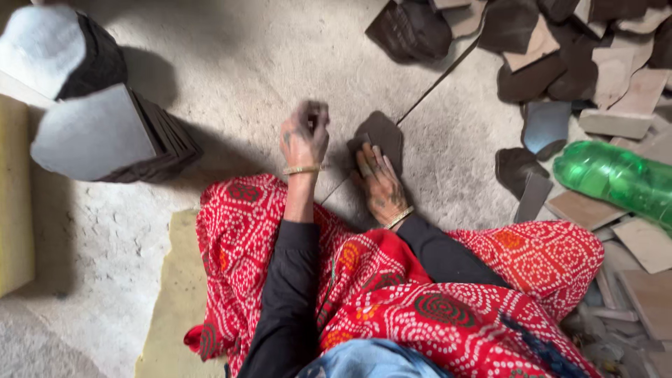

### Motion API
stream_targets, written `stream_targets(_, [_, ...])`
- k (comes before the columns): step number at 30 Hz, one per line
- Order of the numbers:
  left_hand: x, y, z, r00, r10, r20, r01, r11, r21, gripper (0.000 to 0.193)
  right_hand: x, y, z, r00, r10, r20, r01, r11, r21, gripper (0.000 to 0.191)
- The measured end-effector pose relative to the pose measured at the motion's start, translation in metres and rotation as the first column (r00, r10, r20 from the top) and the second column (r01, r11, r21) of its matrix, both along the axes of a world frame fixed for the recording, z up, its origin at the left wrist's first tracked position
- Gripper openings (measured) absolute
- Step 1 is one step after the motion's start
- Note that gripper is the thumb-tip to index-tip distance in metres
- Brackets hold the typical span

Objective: The person sits on the floor and sands the edges of dark brown shoe sole pieces using a sanding block. They handle the pieces one at a time, rubbing the edges against the block and stacking the finished pieces into a pile.

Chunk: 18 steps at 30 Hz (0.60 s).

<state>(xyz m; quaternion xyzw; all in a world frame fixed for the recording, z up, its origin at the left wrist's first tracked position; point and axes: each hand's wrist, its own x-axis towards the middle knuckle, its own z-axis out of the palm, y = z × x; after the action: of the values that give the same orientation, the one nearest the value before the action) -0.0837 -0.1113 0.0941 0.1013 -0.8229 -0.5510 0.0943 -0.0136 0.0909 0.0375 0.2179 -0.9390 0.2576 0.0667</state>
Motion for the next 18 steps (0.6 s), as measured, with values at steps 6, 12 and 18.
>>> stream_targets(6, [-0.005,0.001,-0.002,0.997,0.032,-0.068,-0.020,0.986,0.165,0.014,-0.019,0.002,-0.001,0.993,-0.096,-0.073,0.106,0.982,0.155,0.049])
stream_targets(12, [-0.006,0.004,-0.011,0.999,0.037,-0.036,-0.025,0.957,0.288,0.016,-0.006,0.012,0.001,0.983,0.174,0.066,-0.184,0.962,0.202,0.060])
stream_targets(18, [-0.008,0.005,-0.017,0.996,0.005,-0.086,0.016,0.970,0.242,0.017,-0.014,0.014,0.011,0.995,-0.102,0.012,0.099,0.978,0.184,0.071])
